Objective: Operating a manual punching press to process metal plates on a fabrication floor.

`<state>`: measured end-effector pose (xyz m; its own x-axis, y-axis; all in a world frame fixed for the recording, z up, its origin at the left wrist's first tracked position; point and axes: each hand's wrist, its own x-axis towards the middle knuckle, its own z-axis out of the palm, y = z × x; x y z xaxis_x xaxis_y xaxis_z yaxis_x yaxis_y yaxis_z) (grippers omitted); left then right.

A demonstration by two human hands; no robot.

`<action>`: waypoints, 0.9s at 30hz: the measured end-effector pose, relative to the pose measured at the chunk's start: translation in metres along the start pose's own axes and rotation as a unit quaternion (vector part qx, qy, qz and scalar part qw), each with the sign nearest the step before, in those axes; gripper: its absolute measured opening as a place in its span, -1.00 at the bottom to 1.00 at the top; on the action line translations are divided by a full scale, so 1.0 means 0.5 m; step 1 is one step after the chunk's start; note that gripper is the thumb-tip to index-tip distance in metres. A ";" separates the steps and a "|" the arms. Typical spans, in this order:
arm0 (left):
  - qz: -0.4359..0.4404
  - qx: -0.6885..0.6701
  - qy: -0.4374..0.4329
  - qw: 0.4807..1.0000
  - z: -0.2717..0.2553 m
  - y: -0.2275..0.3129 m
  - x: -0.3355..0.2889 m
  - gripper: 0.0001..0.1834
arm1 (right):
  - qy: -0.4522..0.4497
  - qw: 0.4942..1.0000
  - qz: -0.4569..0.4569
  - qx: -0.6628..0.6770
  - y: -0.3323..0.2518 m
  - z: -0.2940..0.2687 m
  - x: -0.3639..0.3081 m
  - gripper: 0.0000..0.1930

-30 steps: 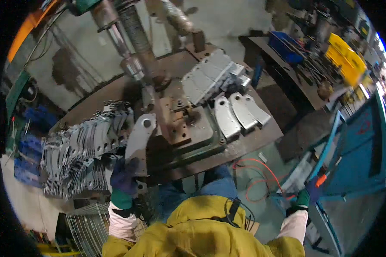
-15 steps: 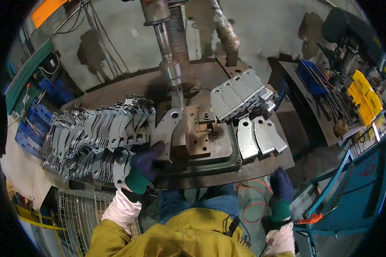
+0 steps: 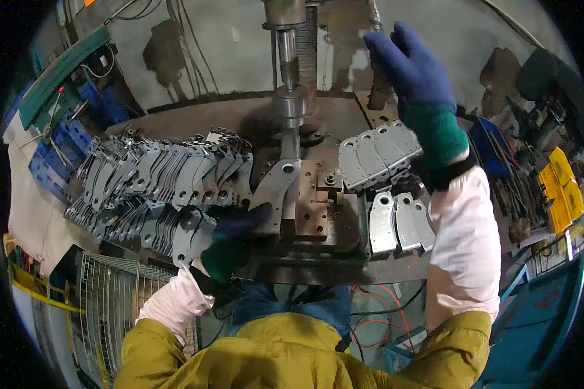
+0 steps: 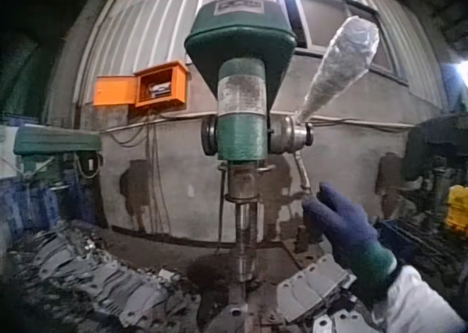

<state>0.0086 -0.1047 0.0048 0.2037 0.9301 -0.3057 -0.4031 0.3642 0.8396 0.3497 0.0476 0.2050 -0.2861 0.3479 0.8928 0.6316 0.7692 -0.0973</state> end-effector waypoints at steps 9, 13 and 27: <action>0.227 0.347 0.093 0.905 0.022 -0.078 0.041 -0.48 | -0.022 0.920 0.328 0.214 0.097 0.102 0.036 -0.45; 0.403 0.656 0.088 0.632 0.001 -0.102 0.037 -0.46 | 0.024 0.889 0.387 0.241 0.099 0.122 0.037 -0.48; 0.242 0.440 0.113 0.857 0.044 -0.061 -0.001 -0.43 | 0.111 0.918 0.365 -0.109 0.121 0.192 0.090 -0.41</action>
<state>0.0406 -0.1174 -0.0108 -0.0165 0.9838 0.1787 0.4584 -0.1514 0.8758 0.3057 0.1614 0.1970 0.4096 0.5917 0.6943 0.7325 0.2403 -0.6369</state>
